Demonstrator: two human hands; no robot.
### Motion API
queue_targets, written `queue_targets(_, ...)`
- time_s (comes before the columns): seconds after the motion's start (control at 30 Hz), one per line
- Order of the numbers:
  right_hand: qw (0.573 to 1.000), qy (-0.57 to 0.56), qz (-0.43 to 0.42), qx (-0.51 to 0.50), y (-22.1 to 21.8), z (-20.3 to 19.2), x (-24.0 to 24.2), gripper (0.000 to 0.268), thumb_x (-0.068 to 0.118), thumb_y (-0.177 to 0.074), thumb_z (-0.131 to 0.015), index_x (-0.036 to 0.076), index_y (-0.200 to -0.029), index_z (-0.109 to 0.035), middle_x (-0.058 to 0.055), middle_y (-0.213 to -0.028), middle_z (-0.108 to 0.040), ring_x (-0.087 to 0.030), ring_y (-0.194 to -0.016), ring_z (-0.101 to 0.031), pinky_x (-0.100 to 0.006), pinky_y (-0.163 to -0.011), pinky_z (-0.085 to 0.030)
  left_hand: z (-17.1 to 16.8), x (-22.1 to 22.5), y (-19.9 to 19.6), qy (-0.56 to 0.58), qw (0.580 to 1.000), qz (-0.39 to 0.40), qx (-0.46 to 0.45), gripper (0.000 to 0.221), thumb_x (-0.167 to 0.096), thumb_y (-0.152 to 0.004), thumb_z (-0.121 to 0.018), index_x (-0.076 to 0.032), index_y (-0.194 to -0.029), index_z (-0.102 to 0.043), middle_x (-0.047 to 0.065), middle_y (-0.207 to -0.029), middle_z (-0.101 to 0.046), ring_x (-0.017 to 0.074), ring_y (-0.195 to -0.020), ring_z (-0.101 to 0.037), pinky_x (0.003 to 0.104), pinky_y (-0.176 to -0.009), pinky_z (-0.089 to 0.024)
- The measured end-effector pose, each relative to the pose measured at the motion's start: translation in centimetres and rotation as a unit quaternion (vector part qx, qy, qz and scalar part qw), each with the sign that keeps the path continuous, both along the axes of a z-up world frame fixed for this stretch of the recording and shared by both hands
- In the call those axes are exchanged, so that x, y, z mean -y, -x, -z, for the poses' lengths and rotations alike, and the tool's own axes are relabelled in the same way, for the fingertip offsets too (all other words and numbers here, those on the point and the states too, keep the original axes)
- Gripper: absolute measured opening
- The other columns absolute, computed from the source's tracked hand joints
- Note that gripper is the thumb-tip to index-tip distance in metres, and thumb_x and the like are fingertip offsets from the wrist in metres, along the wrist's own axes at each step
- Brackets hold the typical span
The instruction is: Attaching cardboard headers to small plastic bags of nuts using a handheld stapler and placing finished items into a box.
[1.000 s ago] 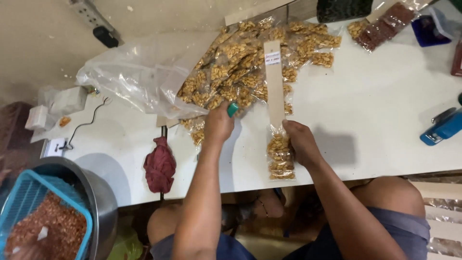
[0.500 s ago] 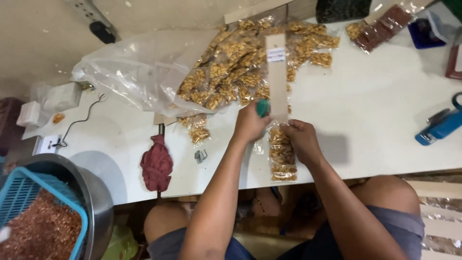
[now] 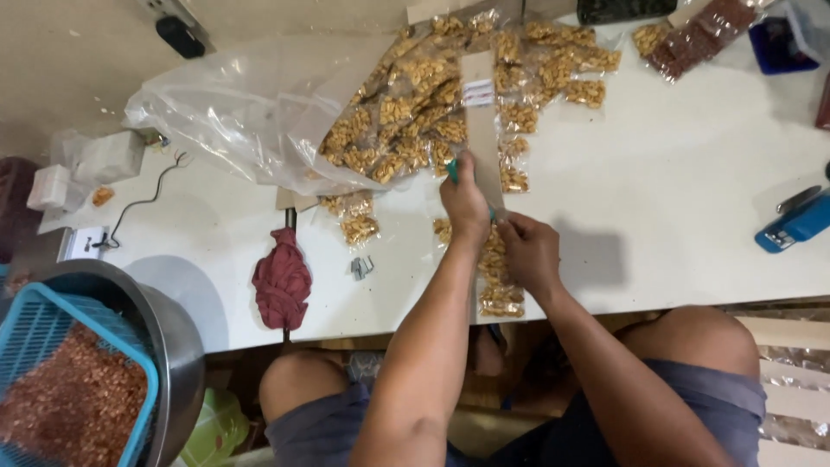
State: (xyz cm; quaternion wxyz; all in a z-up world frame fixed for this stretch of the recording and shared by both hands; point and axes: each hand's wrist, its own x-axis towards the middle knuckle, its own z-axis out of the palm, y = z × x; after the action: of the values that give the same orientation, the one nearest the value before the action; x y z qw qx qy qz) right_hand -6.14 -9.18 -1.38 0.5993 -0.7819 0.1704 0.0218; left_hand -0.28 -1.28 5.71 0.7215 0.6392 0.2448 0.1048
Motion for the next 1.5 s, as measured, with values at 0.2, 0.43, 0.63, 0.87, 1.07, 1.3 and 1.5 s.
queue_targets(0.2,0.999,-0.042,0.003,0.005,-0.8,-1.1,1.3,0.031,0.021,-0.096,-0.07,0.006,-0.122,-0.075,-0.021,-0.097,-0.076,-0.036,-0.102,-0.072,-0.05,-0.087,-0.055,-0.4,-5.9,2.8,-0.365,0.889,0.266,-0.074,0.053,-0.041,-0.082,-0.075,-0.007,-0.121,-0.063,0.018,-0.111,-0.07,0.0375,-0.116,-0.066,0.05,-0.099,-0.051)
queue_targets(0.43,0.978,-0.203,0.02,0.029,-2.6,0.2,3.5,0.038,0.024,-0.099,-0.066,0.002,-0.13,-0.069,-0.03,-0.112,-0.07,-0.04,-0.111,-0.068,-0.054,-0.095,-0.051,3.5,-11.3,4.6,-0.588,0.704,0.392,-0.061,0.035,-0.026,-0.083,-0.068,-0.011,-0.114,-0.06,0.016,-0.101,-0.072,0.038,-0.101,-0.072,0.049,-0.085,-0.057)
queue_targets(0.63,0.935,-0.336,-0.087,0.074,-0.5,-4.7,2.6,0.069,0.044,-0.095,-0.068,-0.002,-0.145,-0.056,-0.028,-0.135,-0.061,-0.038,-0.127,-0.058,-0.057,-0.107,-0.046,-4.9,-7.6,0.5,-0.359,0.822,0.442,-0.015,0.036,-0.018,-0.065,-0.077,-0.005,-0.098,-0.072,0.017,-0.089,-0.076,0.0373,-0.094,-0.074,0.047,-0.086,-0.057)
queue_targets(0.87,0.948,-0.308,0.007,0.087,-2.2,-0.8,3.3,0.03,0.016,-0.092,-0.081,-0.001,-0.115,-0.072,-0.017,-0.089,-0.074,-0.026,-0.087,-0.072,-0.043,-0.081,-0.06,-0.1,-4.5,-1.1,-0.21,0.948,0.238,-0.038,0.032,-0.04,-0.08,-0.077,-0.011,-0.095,-0.075,0.011,-0.084,-0.076,0.0302,-0.09,-0.076,0.04,-0.077,-0.057)
queue_targets(1.07,0.941,-0.336,-0.007,0.042,-2.0,-0.1,3.0,0.033,0.003,-0.081,-0.081,-0.002,-0.113,-0.073,-0.022,-0.09,-0.074,-0.031,-0.087,-0.074,-0.05,-0.08,-0.06,6.6,-5.2,-1.0,-0.252,0.949,0.174,-0.075,0.036,-0.026,-0.074,-0.079,-0.013,-0.106,-0.068,0.009,-0.097,-0.073,0.03,-0.104,-0.072,0.042,-0.088,-0.055)
queue_targets(1.3,0.98,-0.185,0.025,0.07,-2.0,-0.6,2.7,0.026,0.019,-0.09,-0.081,-0.003,-0.102,-0.076,-0.019,-0.08,-0.073,-0.022,-0.078,-0.069,-0.044,-0.074,-0.057,0.0,-2.4,1.2,-0.167,0.975,0.136,-0.058,0.028,-0.031,-0.082,-0.073,-0.008,-0.099,-0.068,0.011,-0.088,-0.071,0.0283,-0.093,-0.072,0.042,-0.082,-0.055)
queue_targets(1.5,0.996,-0.01,0.012,0.084,-2.3,1.5,2.1,0.021,0.031,-0.092,-0.08,0.013,-0.102,-0.082,-0.009,-0.066,-0.068,-0.016,-0.066,-0.062,-0.038,-0.062,-0.051,-0.7,0.7,-0.5,-0.055,0.998,0.017,-0.002,0.046,-0.051,-0.099,-0.058,-0.007,-0.102,-0.069,0.012,-0.086,-0.069,0.0252,-0.084,-0.068,0.037,-0.079,-0.053)
